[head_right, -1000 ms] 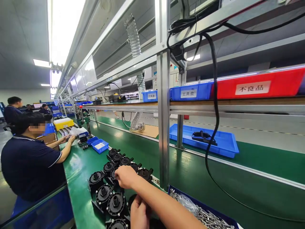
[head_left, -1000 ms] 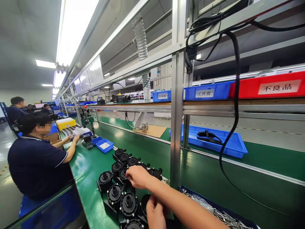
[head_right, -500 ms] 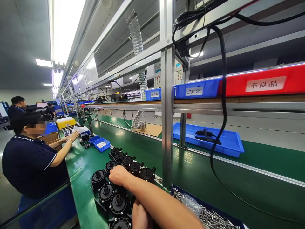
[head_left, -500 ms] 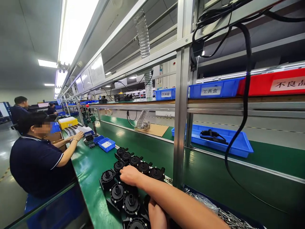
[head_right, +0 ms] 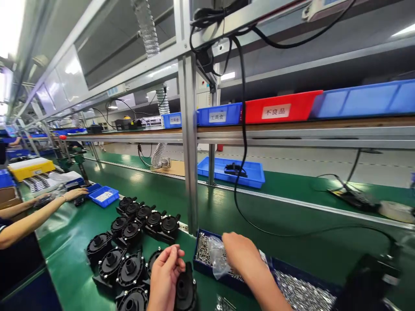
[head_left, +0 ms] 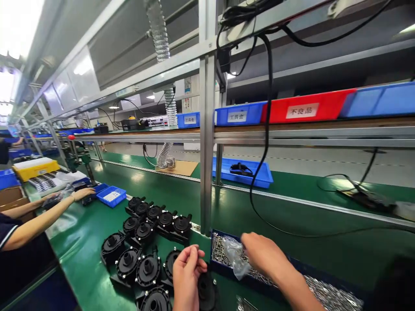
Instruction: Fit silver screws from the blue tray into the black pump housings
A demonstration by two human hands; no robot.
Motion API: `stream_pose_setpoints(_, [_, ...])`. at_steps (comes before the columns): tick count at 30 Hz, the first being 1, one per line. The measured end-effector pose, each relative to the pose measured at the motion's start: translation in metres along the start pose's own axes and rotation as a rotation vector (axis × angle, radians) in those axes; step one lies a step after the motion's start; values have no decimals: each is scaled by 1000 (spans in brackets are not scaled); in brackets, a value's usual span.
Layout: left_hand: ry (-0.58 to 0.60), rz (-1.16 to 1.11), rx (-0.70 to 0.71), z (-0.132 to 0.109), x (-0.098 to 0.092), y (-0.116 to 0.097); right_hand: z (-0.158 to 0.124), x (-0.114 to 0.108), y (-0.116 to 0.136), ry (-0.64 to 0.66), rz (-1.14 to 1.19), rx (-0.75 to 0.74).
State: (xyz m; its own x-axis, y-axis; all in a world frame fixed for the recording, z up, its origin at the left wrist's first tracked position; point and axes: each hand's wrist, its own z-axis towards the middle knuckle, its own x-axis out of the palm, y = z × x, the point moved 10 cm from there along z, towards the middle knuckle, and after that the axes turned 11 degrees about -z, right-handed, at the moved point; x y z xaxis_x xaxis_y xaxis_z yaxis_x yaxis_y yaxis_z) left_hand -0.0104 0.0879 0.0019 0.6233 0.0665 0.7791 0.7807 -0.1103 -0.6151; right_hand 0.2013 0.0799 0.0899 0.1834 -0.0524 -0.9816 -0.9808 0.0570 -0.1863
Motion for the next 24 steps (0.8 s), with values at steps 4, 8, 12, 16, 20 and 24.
stream_pose_setpoints(4, [68, 95, -42, -4, 3, 8, -19, 54, -38, 131, 59, 71])
stream_pose_setpoints(8, [121, 198, 1, -3, 5, 10, -10, 64, -37, 122, 139, 40])
stream_pose_setpoints(12, [171, 256, 12, -1, 8, 11, -8, 62, -39, 114, 198, 32])
stream_pose_setpoints(16, [190, 319, 46, 0, 6, 8, -11, 58, -51, 88, 241, 65])
stream_pose_setpoints(20, [204, 367, 80, -3, 6, 4, -13, 41, -65, 23, 306, 107])
stream_pose_setpoints(24, [233, 361, 67, -10, 16, 4, -19, 11, -46, -93, 444, 60])
